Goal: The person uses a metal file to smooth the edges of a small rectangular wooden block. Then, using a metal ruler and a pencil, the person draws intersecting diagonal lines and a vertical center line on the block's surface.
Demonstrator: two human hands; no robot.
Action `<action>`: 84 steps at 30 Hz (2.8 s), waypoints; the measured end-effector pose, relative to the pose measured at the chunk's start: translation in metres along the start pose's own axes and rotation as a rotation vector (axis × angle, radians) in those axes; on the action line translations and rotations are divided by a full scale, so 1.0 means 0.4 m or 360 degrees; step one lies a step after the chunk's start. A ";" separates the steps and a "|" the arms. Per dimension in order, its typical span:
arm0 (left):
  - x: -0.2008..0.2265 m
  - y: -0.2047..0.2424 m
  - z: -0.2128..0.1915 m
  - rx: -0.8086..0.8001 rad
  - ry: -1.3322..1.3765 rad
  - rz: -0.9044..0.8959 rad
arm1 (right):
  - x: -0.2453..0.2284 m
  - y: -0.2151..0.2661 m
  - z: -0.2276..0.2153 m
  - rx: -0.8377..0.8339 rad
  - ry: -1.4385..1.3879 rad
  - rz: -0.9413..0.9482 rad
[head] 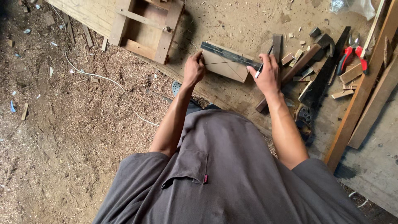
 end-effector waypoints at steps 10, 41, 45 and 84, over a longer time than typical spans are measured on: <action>-0.050 -0.079 -0.044 -0.0042 -0.0384 0.0222 | -0.003 0.033 0.019 -0.0191 -0.0118 0.0085; 0.111 -0.185 0.099 -0.0291 -0.1688 0.1043 | 0.000 0.029 0.076 -0.0209 -0.0452 0.0287; 0.150 -0.116 0.114 -0.0762 -0.1371 0.0874 | -0.005 0.046 0.081 -0.0248 -0.0480 0.0341; 0.254 -0.065 0.049 -0.0815 -0.1314 0.0688 | 0.061 -0.038 0.149 0.0112 -0.0805 0.0200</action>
Point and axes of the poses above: each hand's wrist, its own y-axis away from the middle knuckle, its own z-axis out of the palm, x = y × z, the point moved 4 cm from there along -y, towards the middle knuckle, and after that the axes turned 7 degrees about z, right-handed, at the moved point
